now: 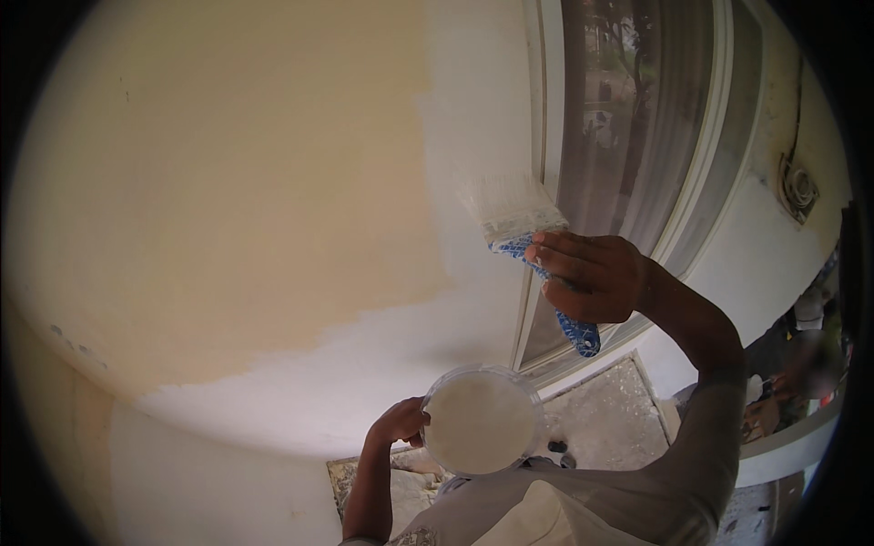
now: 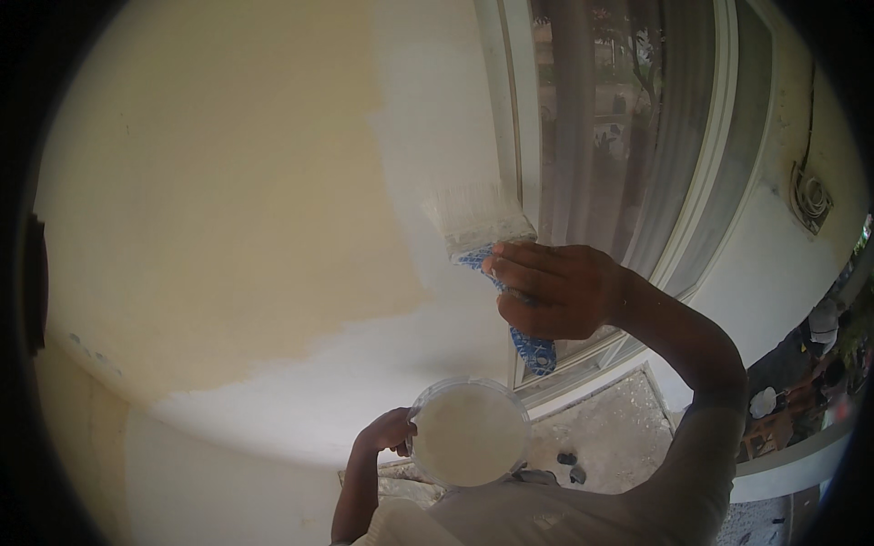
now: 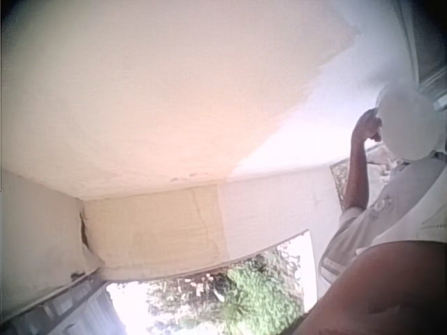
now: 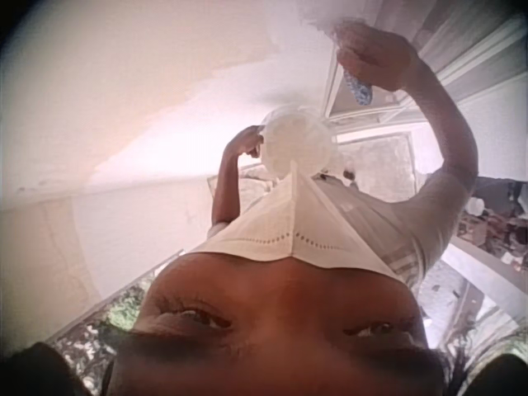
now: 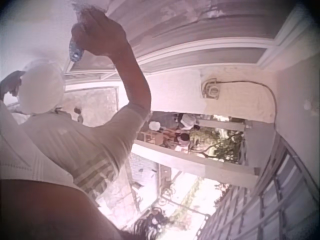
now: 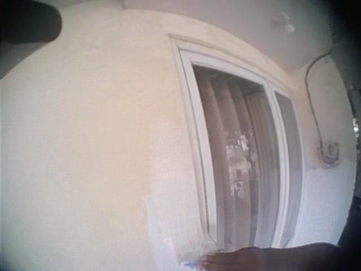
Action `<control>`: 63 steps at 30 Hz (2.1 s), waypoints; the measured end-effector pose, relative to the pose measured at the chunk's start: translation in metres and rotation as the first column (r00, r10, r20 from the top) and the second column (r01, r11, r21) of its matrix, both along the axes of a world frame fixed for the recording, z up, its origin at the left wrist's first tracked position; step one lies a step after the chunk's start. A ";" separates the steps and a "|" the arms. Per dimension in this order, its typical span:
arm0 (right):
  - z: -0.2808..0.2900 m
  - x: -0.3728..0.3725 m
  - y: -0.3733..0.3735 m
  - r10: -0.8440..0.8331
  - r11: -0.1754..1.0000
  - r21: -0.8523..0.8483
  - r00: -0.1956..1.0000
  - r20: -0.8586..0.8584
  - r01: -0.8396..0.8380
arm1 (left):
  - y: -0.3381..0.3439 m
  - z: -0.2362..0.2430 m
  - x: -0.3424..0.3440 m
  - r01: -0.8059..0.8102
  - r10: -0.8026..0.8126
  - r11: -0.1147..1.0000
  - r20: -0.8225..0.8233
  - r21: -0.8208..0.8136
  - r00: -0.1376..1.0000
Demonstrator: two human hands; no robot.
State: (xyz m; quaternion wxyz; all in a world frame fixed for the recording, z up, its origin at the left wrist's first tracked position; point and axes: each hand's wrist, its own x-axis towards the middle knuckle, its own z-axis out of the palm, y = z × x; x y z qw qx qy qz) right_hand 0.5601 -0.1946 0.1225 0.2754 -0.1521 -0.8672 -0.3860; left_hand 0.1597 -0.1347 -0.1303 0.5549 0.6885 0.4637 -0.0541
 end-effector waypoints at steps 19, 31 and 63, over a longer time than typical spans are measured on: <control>0.182 -0.026 0.030 0.162 0.973 0.177 0.985 -0.062 -0.148 | 0.000 -0.005 -0.004 0.021 -0.022 1.000 0.029 0.016 0.999; 0.092 -0.069 0.043 0.025 0.942 0.330 0.995 0.095 -0.055 | -0.009 -0.004 -0.013 -0.071 0.072 0.997 0.038 -0.013 0.997; 0.052 -0.090 0.047 0.037 0.940 0.339 0.999 -0.017 -0.029 | -0.006 0.002 -0.007 -0.029 0.028 1.000 0.037 0.009 0.999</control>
